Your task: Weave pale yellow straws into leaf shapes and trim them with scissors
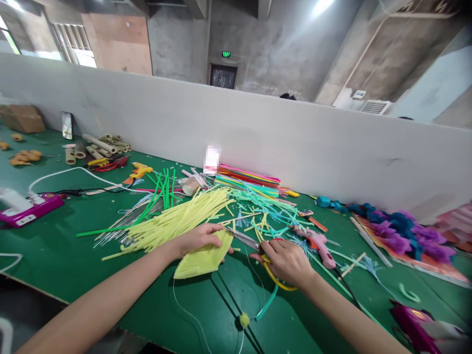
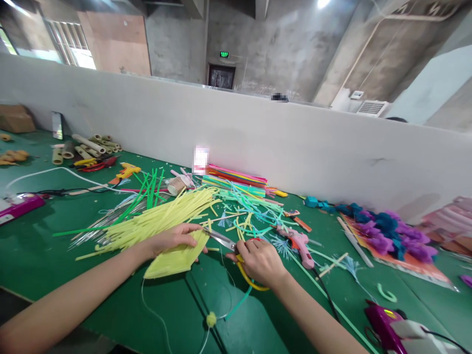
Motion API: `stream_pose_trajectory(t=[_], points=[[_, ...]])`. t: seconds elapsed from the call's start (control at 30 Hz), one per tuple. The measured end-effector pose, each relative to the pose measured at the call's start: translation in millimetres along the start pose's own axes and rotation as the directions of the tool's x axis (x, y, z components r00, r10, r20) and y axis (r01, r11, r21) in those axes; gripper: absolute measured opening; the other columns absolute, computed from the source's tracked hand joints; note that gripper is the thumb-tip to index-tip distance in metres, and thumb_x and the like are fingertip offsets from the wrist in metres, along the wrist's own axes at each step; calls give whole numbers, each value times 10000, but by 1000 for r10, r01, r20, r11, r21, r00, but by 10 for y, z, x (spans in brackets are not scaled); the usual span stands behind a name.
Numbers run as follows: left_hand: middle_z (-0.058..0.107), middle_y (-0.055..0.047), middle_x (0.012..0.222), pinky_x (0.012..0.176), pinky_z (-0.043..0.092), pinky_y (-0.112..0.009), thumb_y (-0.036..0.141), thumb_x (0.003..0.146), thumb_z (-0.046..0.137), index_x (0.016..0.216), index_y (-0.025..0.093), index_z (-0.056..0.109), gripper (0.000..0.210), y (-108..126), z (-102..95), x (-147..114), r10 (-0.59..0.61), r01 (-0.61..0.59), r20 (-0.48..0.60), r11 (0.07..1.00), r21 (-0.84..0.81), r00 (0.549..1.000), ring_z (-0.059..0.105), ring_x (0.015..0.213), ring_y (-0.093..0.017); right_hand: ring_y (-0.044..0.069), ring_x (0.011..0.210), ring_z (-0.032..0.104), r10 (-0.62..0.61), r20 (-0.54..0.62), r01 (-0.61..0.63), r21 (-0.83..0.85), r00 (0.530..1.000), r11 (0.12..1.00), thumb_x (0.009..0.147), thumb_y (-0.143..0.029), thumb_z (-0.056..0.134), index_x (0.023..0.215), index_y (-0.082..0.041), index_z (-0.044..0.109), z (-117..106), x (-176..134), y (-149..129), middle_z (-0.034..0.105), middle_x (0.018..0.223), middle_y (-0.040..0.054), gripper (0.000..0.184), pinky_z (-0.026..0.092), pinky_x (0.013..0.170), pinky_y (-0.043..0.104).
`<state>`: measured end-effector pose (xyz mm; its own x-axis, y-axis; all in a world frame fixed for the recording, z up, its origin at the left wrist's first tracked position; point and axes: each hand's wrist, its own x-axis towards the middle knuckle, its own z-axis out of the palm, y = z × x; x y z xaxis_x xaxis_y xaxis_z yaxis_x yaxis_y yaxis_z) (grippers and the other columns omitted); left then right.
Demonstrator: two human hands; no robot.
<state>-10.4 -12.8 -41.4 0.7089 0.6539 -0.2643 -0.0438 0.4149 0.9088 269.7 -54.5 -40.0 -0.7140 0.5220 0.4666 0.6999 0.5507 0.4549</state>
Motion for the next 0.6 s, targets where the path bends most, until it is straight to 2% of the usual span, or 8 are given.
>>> stream_pose_trajectory(t=[0.13, 0.23, 0.3, 0.4, 0.47, 0.5, 0.57, 0.6], points=[[716, -135, 993, 666, 497, -316, 237, 709, 704, 1275, 180, 456, 620, -2, 10, -9, -25, 24, -20, 999, -21, 999, 696, 724, -221, 132, 466, 518, -16, 15, 16, 5, 1000, 1000, 927, -434, 493, 701, -186, 576, -7, -8, 19, 553, 517, -12, 345, 246, 532, 293], [711, -137, 1000, 668, 501, -317, 247, 704, 712, 1263, 166, 473, 613, 25, 33, -28, -23, 23, -6, 1000, -8, 1000, 690, 720, -212, 150, 466, 556, 109, 61, -106, -53, 992, 993, 910, -495, 483, 729, -184, 593, -5, -3, 54, 590, 534, 7, 377, 227, 501, 288], [710, -134, 995, 669, 505, -313, 266, 702, 724, 1245, 161, 491, 600, 45, 51, -42, -17, 17, 5, 1000, 7, 1000, 684, 713, -200, 165, 453, 574, 284, 133, -271, -104, 950, 957, 902, -545, 456, 760, -178, 599, 9, 1, 68, 627, 566, 31, 419, 188, 465, 285], [710, -122, 988, 661, 511, -303, 303, 690, 755, 1170, 162, 545, 543, 59, 73, -57, 2, -4, 36, 999, 44, 999, 678, 708, -188, 192, 490, 620, 461, 297, -450, -111, 836, 886, 894, -516, 487, 836, -170, 607, 28, 12, 79, 684, 667, 67, 370, 172, 430, 273], [710, -117, 990, 651, 515, -302, 324, 670, 780, 1112, 163, 576, 513, 57, 81, -61, 3, -7, 51, 997, 76, 999, 676, 700, -185, 212, 581, 660, 479, 400, -503, -50, 781, 863, 857, -410, 586, 898, -169, 621, 4, 46, 101, 706, 769, 86, 246, 224, 425, 263], [712, -113, 987, 645, 516, -301, 332, 659, 791, 1089, 165, 586, 505, 53, 84, -62, 0, -4, 50, 996, 89, 999, 676, 692, -184, 218, 632, 671, 469, 432, -522, 5, 770, 853, 830, -356, 625, 924, -173, 630, -28, 79, 117, 708, 808, 90, 207, 266, 435, 259], [717, -105, 964, 633, 518, -301, 349, 645, 802, 1049, 169, 600, 486, 45, 88, -62, -7, 2, 41, 994, 110, 999, 674, 672, -180, 213, 705, 673, 442, 453, -565, 179, 774, 805, 801, -299, 646, 963, -190, 649, -127, 187, 143, 708, 853, 84, 196, 363, 493, 259], [720, -100, 948, 629, 518, -301, 358, 645, 802, 1026, 170, 606, 468, 41, 91, -61, -5, 1, 41, 993, 119, 999, 672, 664, -179, 201, 697, 664, 448, 448, -601, 295, 774, 743, 823, -301, 608, 956, -205, 661, -187, 258, 146, 708, 822, 64, 172, 403, 536, 265]])
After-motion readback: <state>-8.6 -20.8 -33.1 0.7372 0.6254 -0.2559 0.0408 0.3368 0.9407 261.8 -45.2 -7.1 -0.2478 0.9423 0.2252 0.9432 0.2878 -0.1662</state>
